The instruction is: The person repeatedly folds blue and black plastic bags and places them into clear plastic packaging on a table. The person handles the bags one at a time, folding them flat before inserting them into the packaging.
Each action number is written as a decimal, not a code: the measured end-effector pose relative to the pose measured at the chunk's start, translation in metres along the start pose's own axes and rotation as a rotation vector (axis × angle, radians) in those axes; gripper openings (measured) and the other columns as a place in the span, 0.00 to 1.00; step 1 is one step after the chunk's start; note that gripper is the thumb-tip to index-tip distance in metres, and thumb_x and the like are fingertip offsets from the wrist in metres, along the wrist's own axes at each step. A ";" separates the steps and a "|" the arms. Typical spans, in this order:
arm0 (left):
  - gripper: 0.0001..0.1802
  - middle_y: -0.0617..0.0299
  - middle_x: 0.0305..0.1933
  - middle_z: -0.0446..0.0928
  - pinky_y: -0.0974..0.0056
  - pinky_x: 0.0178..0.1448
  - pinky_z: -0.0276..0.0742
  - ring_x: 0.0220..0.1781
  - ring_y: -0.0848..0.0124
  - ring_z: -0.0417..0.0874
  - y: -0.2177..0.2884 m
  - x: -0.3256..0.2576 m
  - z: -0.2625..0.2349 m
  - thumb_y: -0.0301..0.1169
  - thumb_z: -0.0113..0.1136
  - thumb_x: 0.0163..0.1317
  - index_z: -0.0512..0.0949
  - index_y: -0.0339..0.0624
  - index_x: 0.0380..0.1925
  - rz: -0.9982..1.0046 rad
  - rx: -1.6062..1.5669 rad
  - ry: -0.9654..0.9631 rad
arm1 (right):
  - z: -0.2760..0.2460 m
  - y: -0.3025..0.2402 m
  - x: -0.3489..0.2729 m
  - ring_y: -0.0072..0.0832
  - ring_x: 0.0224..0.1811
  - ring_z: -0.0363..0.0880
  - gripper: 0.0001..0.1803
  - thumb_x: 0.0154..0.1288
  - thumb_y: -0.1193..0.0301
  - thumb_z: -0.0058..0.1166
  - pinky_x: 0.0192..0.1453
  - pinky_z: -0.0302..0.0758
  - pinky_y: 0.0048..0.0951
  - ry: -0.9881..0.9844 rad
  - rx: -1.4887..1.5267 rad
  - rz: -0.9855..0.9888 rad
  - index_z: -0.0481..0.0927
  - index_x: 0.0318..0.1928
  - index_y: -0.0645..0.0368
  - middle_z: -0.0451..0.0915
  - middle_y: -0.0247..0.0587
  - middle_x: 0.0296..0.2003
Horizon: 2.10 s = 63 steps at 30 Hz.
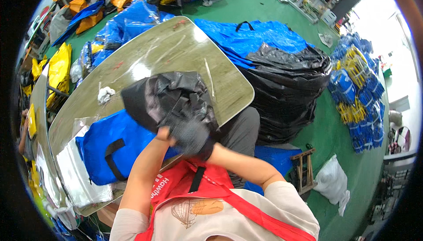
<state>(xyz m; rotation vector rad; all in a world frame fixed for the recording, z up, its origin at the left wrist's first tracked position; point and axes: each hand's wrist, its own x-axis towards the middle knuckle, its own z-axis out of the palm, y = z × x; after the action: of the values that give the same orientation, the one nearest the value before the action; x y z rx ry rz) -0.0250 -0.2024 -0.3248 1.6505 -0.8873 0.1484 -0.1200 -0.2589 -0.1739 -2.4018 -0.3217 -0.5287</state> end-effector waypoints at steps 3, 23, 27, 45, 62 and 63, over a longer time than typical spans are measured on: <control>0.30 0.55 0.69 0.61 0.54 0.74 0.49 0.71 0.60 0.58 0.003 -0.039 -0.046 0.44 0.50 0.63 0.64 0.44 0.64 0.042 -0.009 -0.290 | 0.042 0.008 -0.015 0.47 0.56 0.73 0.12 0.49 0.69 0.60 0.65 0.63 0.51 -0.063 -0.050 -0.216 0.79 0.37 0.55 0.79 0.48 0.48; 0.31 0.53 0.65 0.66 0.49 0.73 0.49 0.68 0.49 0.62 0.051 -0.067 -0.243 0.45 0.52 0.62 0.65 0.43 0.63 -0.317 0.410 0.332 | 0.054 0.008 0.013 0.44 0.38 0.79 0.13 0.47 0.73 0.56 0.41 0.77 0.41 -0.523 0.037 0.027 0.80 0.37 0.50 0.80 0.40 0.35; 0.32 0.52 0.64 0.69 0.35 0.70 0.44 0.68 0.48 0.64 0.150 0.017 -0.183 0.54 0.51 0.60 0.70 0.50 0.61 0.125 0.982 -0.250 | 0.056 0.003 0.016 0.45 0.38 0.79 0.16 0.49 0.72 0.57 0.43 0.76 0.42 -0.509 0.011 0.034 0.78 0.42 0.54 0.79 0.45 0.35; 0.44 0.44 0.61 0.70 0.54 0.63 0.65 0.62 0.49 0.70 0.092 -0.082 -0.345 0.56 0.63 0.54 0.65 0.35 0.61 -0.592 1.064 0.521 | 0.032 0.066 -0.008 0.46 0.65 0.61 0.31 0.55 0.41 0.51 0.66 0.42 0.68 -0.179 -0.396 0.303 0.80 0.48 0.51 0.72 0.49 0.56; 0.37 0.51 0.57 0.73 0.55 0.60 0.74 0.56 0.57 0.77 0.182 -0.042 -0.387 0.33 0.62 0.53 0.62 0.35 0.63 -0.992 -0.371 0.125 | 0.210 -0.035 0.057 0.55 0.71 0.47 0.23 0.72 0.61 0.35 0.74 0.34 0.56 -0.318 -0.206 0.251 0.70 0.61 0.55 0.60 0.55 0.65; 0.34 0.53 0.54 0.74 0.57 0.57 0.75 0.52 0.60 0.77 0.154 -0.039 -0.364 0.33 0.63 0.53 0.65 0.37 0.61 -0.873 -0.196 0.031 | 0.184 -0.054 0.063 0.45 0.72 0.49 0.23 0.73 0.61 0.34 0.76 0.40 0.44 -0.370 -0.120 0.352 0.70 0.60 0.59 0.62 0.51 0.65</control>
<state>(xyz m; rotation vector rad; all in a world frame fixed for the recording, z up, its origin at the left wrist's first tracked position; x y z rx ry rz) -0.0162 0.1359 -0.1165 1.7009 -0.0954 -0.4965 -0.0299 -0.0930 -0.2467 -2.5903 -0.0171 0.0595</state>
